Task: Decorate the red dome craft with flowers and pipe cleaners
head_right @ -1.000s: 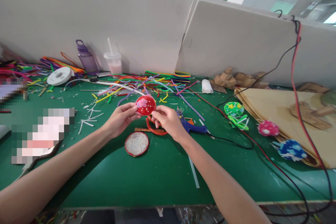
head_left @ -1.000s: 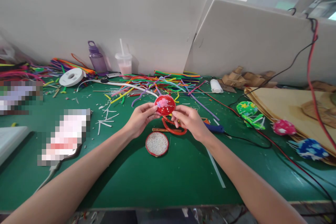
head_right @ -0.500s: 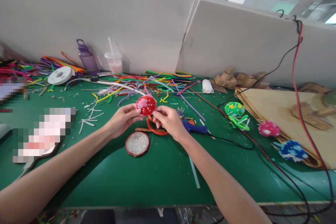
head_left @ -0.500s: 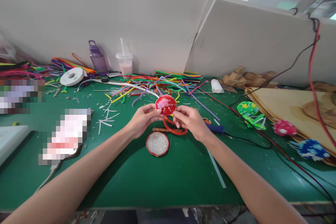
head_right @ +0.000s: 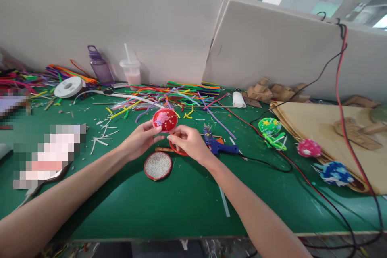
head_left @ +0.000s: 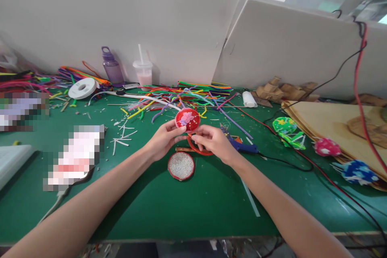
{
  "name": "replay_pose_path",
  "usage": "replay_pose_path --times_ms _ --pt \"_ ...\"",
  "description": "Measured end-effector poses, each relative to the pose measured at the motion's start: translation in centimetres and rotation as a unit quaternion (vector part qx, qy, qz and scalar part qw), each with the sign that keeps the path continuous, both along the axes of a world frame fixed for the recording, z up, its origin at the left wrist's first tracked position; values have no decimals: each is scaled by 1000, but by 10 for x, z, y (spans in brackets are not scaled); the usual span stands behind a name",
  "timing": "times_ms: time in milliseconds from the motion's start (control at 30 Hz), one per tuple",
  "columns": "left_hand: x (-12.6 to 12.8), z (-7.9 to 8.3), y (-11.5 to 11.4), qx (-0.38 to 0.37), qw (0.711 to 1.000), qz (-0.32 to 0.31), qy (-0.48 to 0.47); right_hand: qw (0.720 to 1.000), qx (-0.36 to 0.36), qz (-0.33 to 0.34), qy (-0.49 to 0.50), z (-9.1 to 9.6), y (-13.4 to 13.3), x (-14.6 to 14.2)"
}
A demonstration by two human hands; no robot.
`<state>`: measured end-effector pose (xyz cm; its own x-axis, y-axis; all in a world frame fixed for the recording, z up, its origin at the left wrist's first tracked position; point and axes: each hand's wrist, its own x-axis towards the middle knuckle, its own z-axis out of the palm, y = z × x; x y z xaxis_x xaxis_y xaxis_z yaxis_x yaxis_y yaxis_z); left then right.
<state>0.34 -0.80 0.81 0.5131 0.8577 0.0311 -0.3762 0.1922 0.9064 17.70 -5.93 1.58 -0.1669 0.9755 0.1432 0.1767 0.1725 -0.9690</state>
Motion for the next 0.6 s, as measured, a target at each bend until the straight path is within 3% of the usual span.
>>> replay_pose_path --times_ms 267,600 --pt "2 2 -4 -18 1000 -19 6 999 -20 2 36 -1 -2 -4" --pt "1 4 -4 16 999 -39 15 997 -40 1 65 1 -4 -8"
